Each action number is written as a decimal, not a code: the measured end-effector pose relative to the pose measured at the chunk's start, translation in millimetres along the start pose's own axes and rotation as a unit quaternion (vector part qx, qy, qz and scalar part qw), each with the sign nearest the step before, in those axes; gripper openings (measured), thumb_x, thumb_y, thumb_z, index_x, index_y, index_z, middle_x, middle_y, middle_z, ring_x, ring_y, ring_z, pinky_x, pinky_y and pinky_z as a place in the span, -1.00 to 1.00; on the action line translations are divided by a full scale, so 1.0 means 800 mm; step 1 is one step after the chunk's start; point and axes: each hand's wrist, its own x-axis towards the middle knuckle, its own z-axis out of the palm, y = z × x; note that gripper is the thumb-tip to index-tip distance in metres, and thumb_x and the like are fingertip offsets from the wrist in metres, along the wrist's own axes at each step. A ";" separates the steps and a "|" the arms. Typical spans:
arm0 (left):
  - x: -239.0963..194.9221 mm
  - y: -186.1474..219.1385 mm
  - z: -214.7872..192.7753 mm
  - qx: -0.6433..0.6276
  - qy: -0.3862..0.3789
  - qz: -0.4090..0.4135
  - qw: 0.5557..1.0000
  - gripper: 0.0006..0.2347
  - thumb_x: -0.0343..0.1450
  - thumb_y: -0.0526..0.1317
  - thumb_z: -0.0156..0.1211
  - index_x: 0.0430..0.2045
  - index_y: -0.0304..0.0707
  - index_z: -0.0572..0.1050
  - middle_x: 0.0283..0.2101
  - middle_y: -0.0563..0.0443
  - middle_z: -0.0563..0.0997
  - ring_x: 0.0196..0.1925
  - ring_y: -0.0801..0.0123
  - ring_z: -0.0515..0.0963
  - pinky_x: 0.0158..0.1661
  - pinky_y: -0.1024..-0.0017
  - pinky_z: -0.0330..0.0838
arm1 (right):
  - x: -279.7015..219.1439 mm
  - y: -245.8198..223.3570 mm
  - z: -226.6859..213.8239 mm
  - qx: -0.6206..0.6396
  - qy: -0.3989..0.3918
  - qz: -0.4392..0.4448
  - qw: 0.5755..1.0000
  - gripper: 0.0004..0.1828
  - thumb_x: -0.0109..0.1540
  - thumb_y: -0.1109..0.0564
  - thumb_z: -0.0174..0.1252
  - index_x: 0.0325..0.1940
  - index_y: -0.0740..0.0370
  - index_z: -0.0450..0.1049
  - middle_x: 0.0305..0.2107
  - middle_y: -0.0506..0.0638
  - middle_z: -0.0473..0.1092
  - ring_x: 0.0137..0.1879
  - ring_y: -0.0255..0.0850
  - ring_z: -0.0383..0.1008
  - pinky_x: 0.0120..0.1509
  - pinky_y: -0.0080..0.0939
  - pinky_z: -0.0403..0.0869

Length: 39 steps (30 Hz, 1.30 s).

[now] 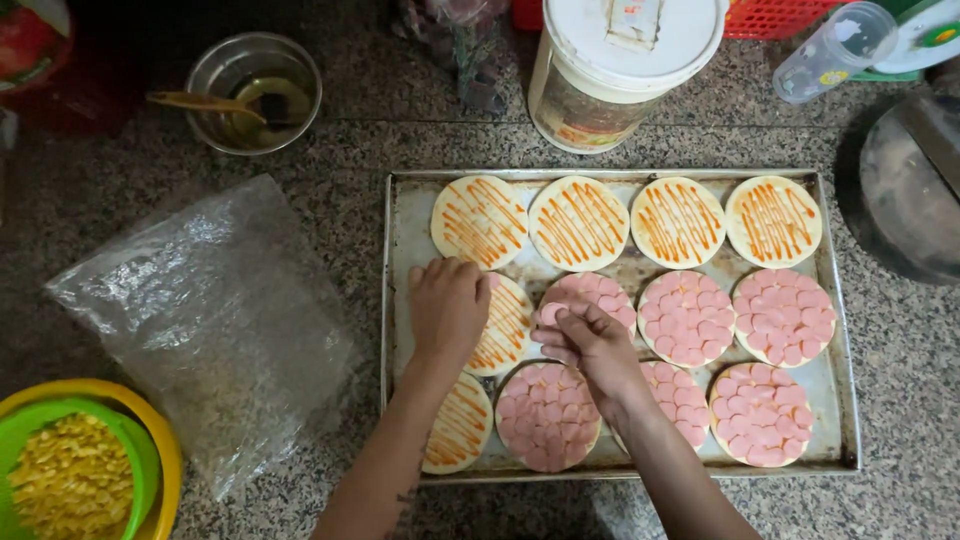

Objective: The person places slices of processed meat onto round buns arranged on a metal baking tray. The buns already have a sauce drizzled on them. The person takes meat slices from a plastic container and arranges them on the buns by hand.

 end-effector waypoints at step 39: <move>-0.050 -0.008 -0.056 -0.081 0.068 -0.071 0.992 -0.94 0.52 -0.09 0.54 -0.29 0.09 0.75 -0.38 0.09 0.72 -0.21 0.01 0.79 -0.07 0.01 0.56 | -0.040 -0.043 0.053 0.081 0.044 0.048 0.995 -0.80 0.62 0.10 0.29 0.09 0.33 0.58 -0.15 0.24 0.71 0.10 0.20 0.91 0.25 0.24 0.84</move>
